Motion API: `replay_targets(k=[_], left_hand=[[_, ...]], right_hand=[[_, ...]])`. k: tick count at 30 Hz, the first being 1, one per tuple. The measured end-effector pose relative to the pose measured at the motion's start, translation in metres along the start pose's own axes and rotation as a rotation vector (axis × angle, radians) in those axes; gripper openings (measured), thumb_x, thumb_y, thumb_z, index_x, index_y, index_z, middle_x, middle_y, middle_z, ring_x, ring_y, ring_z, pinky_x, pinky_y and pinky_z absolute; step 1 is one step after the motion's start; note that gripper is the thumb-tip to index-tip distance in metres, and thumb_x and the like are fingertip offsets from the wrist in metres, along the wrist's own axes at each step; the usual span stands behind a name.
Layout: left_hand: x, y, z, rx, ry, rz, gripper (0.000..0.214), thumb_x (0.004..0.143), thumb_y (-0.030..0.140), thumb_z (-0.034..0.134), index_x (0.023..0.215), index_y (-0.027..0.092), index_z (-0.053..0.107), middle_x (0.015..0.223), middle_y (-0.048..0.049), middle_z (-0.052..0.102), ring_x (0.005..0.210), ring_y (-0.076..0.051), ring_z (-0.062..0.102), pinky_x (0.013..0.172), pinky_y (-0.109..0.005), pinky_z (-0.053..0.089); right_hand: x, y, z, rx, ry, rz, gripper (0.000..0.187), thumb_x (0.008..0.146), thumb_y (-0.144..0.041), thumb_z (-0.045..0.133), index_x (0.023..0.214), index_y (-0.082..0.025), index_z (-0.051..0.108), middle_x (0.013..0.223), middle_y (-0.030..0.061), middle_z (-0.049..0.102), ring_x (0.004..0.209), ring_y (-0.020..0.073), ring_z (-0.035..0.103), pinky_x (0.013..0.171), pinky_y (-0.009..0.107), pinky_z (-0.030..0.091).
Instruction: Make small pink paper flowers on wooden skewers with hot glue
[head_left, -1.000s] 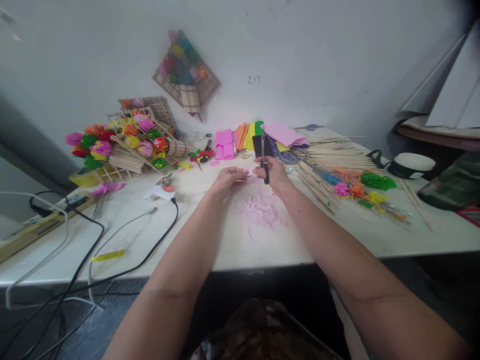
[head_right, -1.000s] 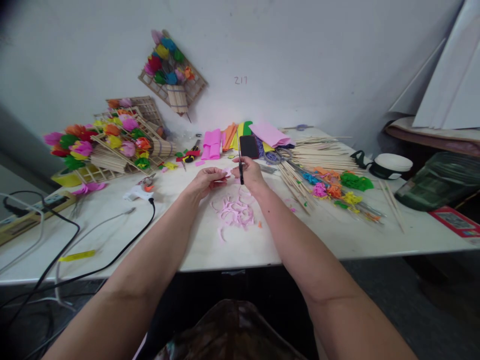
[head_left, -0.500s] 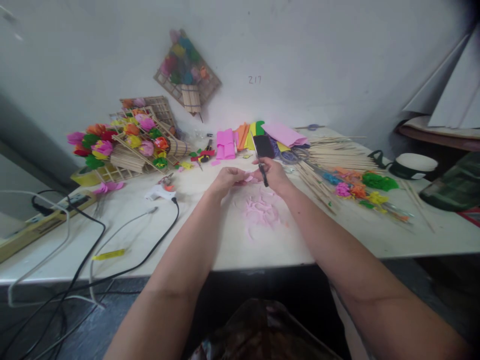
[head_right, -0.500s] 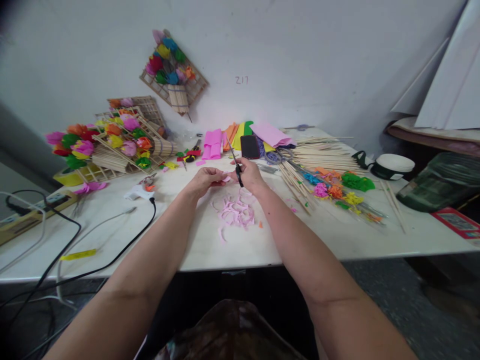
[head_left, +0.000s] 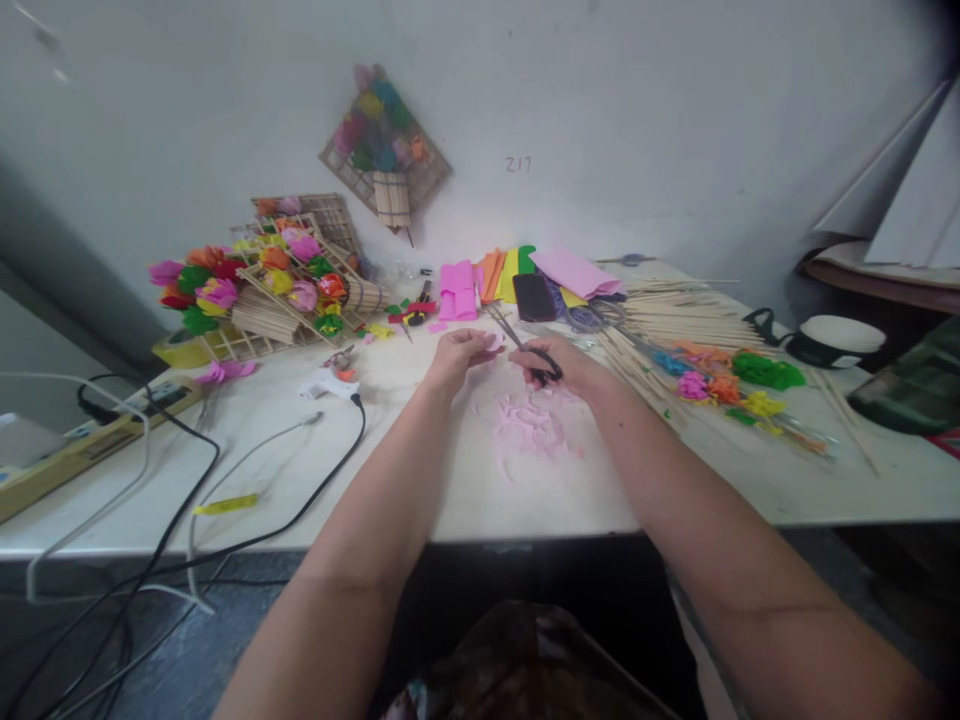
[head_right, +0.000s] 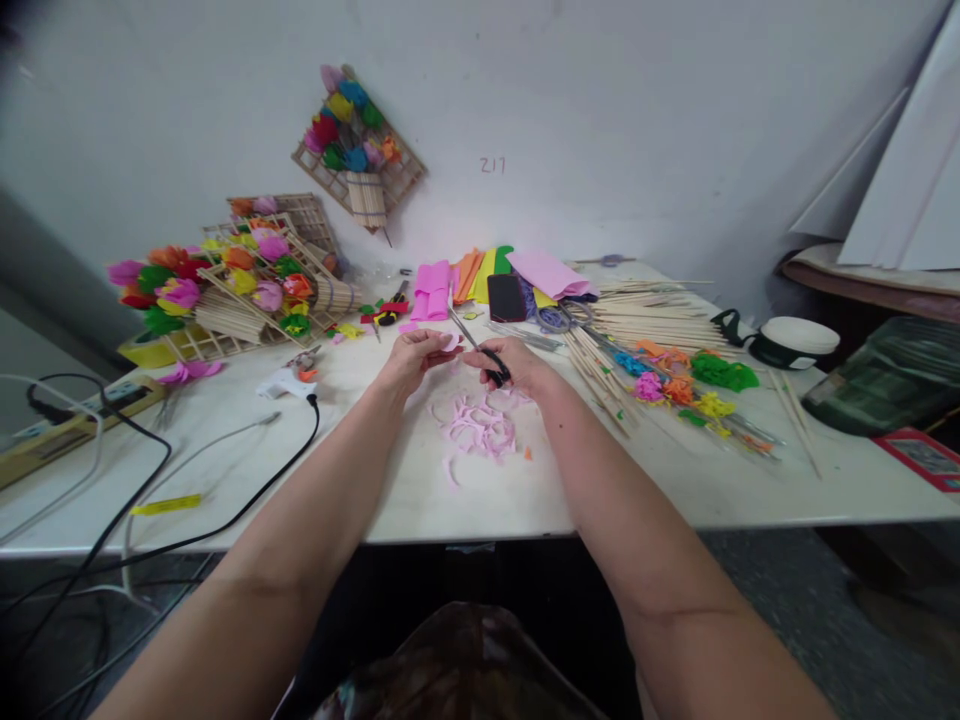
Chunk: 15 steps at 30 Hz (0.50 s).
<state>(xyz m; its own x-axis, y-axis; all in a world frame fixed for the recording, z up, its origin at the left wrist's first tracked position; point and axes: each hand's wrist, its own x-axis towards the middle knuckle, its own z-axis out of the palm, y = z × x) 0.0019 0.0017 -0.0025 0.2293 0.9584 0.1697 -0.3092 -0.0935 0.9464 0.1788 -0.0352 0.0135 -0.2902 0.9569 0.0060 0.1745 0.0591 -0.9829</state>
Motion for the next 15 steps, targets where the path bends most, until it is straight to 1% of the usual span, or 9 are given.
replay_targets(k=[4, 6, 8, 11, 13, 15], left_hand=[[0.000, 0.000, 0.000, -0.017, 0.007, -0.004, 0.029, 0.053, 0.031, 0.077, 0.062, 0.012, 0.057, 0.065, -0.0031, 0.063, 0.070, -0.018, 0.066, 0.074, -0.032, 0.050], [0.001, -0.001, 0.000, -0.017, 0.007, -0.012, 0.030, 0.052, 0.032, 0.078, 0.062, 0.012, 0.057, 0.066, -0.0034, 0.064, 0.070, -0.018, 0.066, 0.074, -0.032, 0.049], [0.002, 0.000, -0.002, -0.003, 0.033, -0.012, 0.031, 0.051, 0.033, 0.077, 0.064, 0.012, 0.058, 0.068, -0.0035, 0.064, 0.070, -0.017, 0.065, 0.073, -0.030, 0.049], [0.005, 0.002, -0.010, 0.094, 0.159, 0.071, 0.030, 0.054, 0.037, 0.074, 0.069, 0.013, 0.063, 0.068, -0.0019, 0.064, 0.068, -0.013, 0.062, 0.069, -0.026, 0.047], [0.009, 0.003, -0.018, 0.233, 0.263, 0.148, 0.029, 0.058, 0.040, 0.070, 0.070, 0.014, 0.065, 0.064, -0.0010, 0.063, 0.066, -0.013, 0.059, 0.065, -0.025, 0.045], [0.013, 0.004, -0.027, 0.403, 0.346, 0.171, 0.027, 0.061, 0.040, 0.067, 0.067, 0.014, 0.066, 0.064, -0.0017, 0.063, 0.068, -0.015, 0.058, 0.065, -0.025, 0.043]], right_hand=[[-0.001, 0.001, 0.001, -0.019, -0.020, 0.035, 0.028, 0.065, -0.038, 0.072, 0.073, -0.014, 0.059, 0.048, -0.0011, 0.056, 0.035, 0.0060, 0.046, 0.029, 0.016, 0.024], [-0.001, 0.000, 0.002, -0.023, -0.013, 0.052, 0.028, 0.065, -0.037, 0.072, 0.073, -0.014, 0.059, 0.047, -0.0019, 0.055, 0.034, 0.0056, 0.045, 0.030, 0.016, 0.026], [0.000, 0.000, 0.003, -0.013, 0.014, 0.049, 0.027, 0.064, -0.035, 0.073, 0.071, -0.013, 0.058, 0.045, -0.0025, 0.053, 0.033, 0.0052, 0.044, 0.031, 0.016, 0.028], [0.003, 0.000, 0.002, 0.030, 0.124, 0.000, 0.026, 0.063, -0.033, 0.073, 0.067, -0.013, 0.057, 0.044, -0.0037, 0.051, 0.033, 0.0047, 0.041, 0.033, 0.017, 0.032], [0.007, 0.002, 0.000, 0.057, 0.226, -0.037, 0.025, 0.061, -0.031, 0.075, 0.068, -0.013, 0.058, 0.043, -0.0043, 0.050, 0.034, 0.0046, 0.040, 0.034, 0.017, 0.033], [0.010, 0.003, -0.003, 0.066, 0.306, -0.054, 0.026, 0.058, -0.028, 0.076, 0.070, -0.013, 0.059, 0.044, -0.0044, 0.051, 0.035, 0.0047, 0.040, 0.035, 0.017, 0.033]])
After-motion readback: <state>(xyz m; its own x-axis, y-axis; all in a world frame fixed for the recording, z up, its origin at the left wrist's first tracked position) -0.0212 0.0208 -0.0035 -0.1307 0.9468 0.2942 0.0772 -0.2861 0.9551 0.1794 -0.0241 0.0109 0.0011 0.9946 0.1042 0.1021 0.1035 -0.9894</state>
